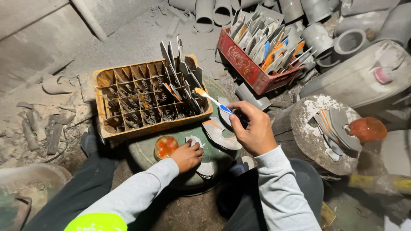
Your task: The person sits on the floor and uses a toothbrush to apply orange paint to the soles of several slipper-like objects. The person picks up each object, paints the sole, and places it into a yellow crate.
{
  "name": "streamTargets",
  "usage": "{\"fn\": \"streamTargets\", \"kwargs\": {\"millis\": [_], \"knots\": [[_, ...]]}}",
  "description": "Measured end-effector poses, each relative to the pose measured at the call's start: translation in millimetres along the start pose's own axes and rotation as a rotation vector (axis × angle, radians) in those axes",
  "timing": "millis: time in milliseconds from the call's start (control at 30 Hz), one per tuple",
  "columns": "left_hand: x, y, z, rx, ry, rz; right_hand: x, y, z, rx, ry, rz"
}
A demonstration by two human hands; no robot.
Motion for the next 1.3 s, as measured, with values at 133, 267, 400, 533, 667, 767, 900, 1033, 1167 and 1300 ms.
{"fn": "streamTargets", "kwargs": {"millis": [133, 267, 400, 533, 667, 767, 900, 1033, 1167, 1300], "knots": [[11, 18, -1, -0.072, -0.049, -0.062, 0, -1, -1, 0.001, 0.031, 0.010], [9, 57, 10, -0.203, 0.042, -0.123, -5, 2, 8, 0.048, -0.040, 0.017], [-23, 97, 34, -0.567, 0.307, -0.151, -12, -19, 34, 0.029, -0.280, -0.074], [-79, 113, 65, -0.908, 0.525, -0.140, -28, -85, 65, -0.062, -0.114, -0.311], [-143, 113, 62, -1.079, 0.643, 0.030, -50, -143, 103, -0.270, -0.099, -0.499], [-180, 107, 47, -1.428, 0.992, 0.141, -60, -175, 123, -0.352, -0.128, -0.559], [-203, 107, 20, -1.725, 1.262, 0.351, -66, -201, 124, -0.497, -0.128, -0.618], [-197, 115, 14, -1.870, 1.213, 0.681, -60, -200, 101, -0.535, -0.180, -0.625], [-187, 118, 7, -1.905, 1.320, 0.870, -46, -175, 81, -0.521, -0.341, -0.597], [-171, 120, -13, -1.876, 1.403, 0.983, -48, -148, 66, -0.426, -0.386, -0.597]]}}
Point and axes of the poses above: each hand's wrist, its own x-axis towards the middle knuckle, its own y-axis out of the back of the hand, z = x × y, the point moved 2 cm from there along x, towards the middle knuckle, and after that the axes turned 11 degrees about x, right-handed, at the moved point
